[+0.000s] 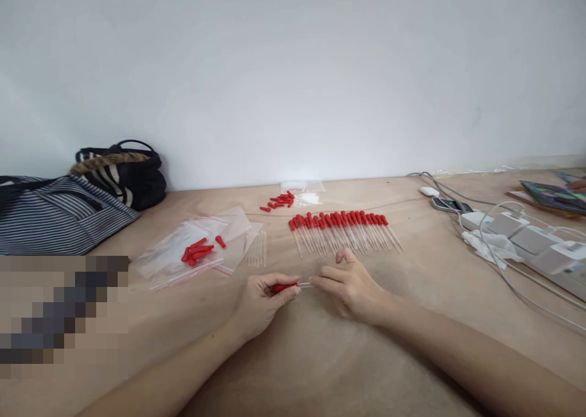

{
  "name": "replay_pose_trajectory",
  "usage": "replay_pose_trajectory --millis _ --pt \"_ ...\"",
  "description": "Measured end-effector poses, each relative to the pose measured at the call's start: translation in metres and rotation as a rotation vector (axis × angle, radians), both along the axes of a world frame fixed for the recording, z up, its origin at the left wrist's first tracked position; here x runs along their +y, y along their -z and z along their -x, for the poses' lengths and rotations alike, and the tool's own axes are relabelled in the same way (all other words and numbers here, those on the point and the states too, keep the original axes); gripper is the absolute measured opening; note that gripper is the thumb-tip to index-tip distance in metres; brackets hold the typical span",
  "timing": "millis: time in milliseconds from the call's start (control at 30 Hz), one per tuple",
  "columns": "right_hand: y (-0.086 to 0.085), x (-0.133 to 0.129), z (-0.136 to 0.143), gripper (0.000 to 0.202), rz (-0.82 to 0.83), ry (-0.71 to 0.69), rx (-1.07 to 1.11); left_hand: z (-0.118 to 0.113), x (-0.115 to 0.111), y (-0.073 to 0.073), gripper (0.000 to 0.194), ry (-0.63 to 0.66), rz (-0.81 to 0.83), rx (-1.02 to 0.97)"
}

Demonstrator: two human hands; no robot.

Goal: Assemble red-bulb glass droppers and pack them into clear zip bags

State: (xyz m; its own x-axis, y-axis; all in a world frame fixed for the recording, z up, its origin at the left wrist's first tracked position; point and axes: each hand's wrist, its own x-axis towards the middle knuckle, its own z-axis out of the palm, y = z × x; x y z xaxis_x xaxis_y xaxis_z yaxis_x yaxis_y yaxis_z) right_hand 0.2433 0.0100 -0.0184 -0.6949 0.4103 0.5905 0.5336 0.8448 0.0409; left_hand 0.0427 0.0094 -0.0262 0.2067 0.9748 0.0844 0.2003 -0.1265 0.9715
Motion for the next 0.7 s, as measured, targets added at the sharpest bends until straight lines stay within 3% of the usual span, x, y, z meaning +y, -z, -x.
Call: replay_pose_trajectory --millis 233,433,567,700 --pt "0.0036 -0.0001 0.0077 0.025 0.071 0.012 0.061 -0.0006 0.0007 0.0019 0.017 0.013 -0.001 0.021" --pt "0.0037 0.0023 0.0052 0.022 0.211 0.053 0.111 0.0011 0.0032 0.0029 0.042 0.019 0.089 -0.041" --pt "0.0047 0.0021 0.0051 0.021 0.258 0.059 0.130 -0.0002 0.0040 0.0038 0.020 0.031 0.035 -0.021" --pt "0.0059 0.0004 0.0089 0.022 0.310 0.057 0.166 -0.0013 0.0035 0.0054 0.014 0.005 0.005 -0.049"
